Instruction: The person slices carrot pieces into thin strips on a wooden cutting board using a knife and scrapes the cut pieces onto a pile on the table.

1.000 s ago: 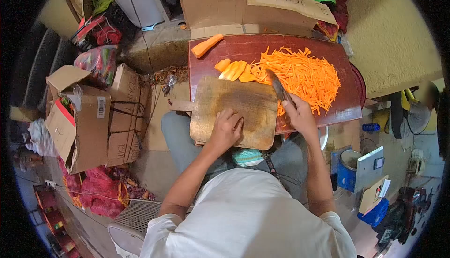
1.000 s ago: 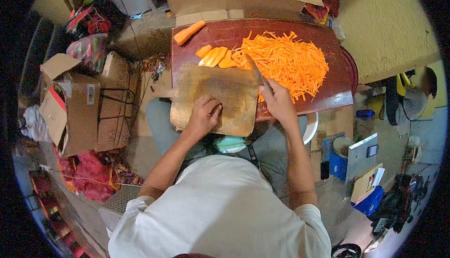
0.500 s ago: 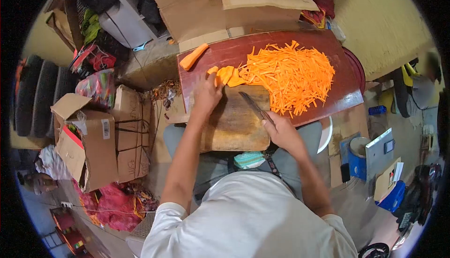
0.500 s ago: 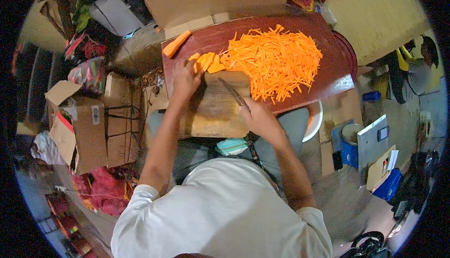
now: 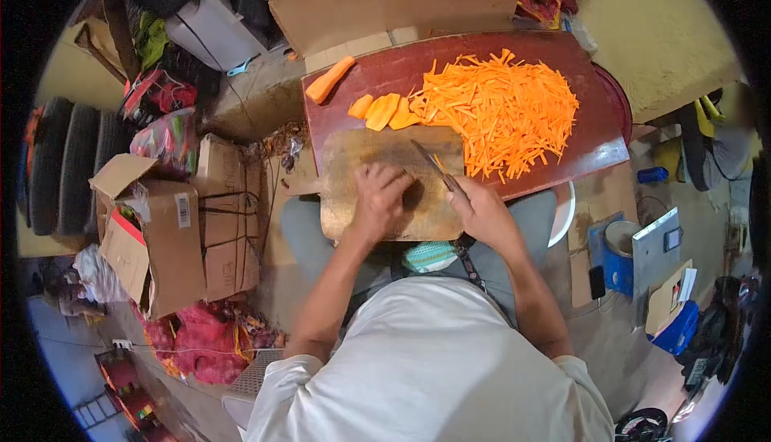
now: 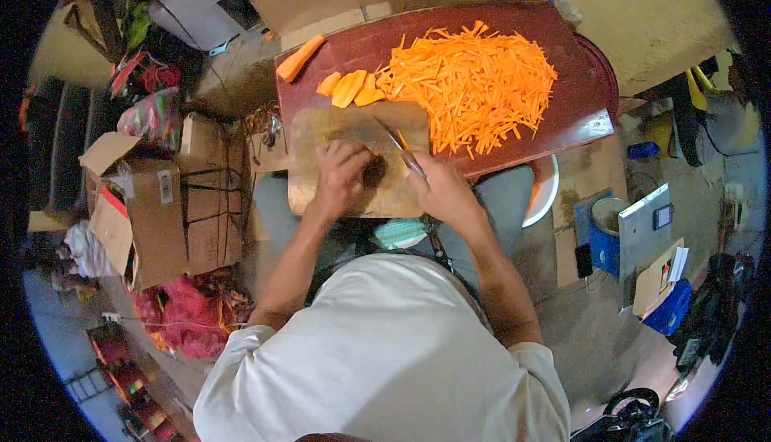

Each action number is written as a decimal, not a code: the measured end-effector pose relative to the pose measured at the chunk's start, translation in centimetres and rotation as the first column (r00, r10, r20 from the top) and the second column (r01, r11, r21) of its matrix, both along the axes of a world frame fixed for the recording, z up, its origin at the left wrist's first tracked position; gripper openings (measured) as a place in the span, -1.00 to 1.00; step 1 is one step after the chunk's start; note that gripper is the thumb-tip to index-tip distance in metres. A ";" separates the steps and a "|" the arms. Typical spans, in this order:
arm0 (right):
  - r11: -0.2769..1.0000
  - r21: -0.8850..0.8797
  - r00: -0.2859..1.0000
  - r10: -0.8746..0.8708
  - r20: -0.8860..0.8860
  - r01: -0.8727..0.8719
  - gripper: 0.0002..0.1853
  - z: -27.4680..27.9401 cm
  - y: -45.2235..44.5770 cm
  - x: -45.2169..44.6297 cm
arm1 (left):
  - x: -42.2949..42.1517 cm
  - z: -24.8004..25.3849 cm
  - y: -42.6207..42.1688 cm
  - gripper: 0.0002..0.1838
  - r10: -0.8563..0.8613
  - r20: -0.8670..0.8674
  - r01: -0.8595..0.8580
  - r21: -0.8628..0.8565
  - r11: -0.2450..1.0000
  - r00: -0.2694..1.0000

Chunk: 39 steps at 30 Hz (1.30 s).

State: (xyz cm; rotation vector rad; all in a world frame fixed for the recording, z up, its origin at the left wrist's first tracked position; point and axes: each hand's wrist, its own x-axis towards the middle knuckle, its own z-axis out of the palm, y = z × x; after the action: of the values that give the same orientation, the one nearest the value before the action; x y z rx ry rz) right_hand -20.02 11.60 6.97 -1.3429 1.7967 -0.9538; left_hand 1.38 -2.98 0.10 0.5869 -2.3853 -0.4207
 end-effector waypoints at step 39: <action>0.941 0.285 0.949 0.244 -0.200 -0.182 -0.71 2.7 1.1 6.2 | 1.4 -1.4 3.6 -0.60 0.060 -0.036 -0.052 0.193 0.980 0.998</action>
State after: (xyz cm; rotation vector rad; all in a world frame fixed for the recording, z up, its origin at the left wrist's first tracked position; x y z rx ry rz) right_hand -13.87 12.75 9.72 -1.4874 1.8250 -0.4365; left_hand 2.74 0.67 -1.34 0.7228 -2.2975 -0.6374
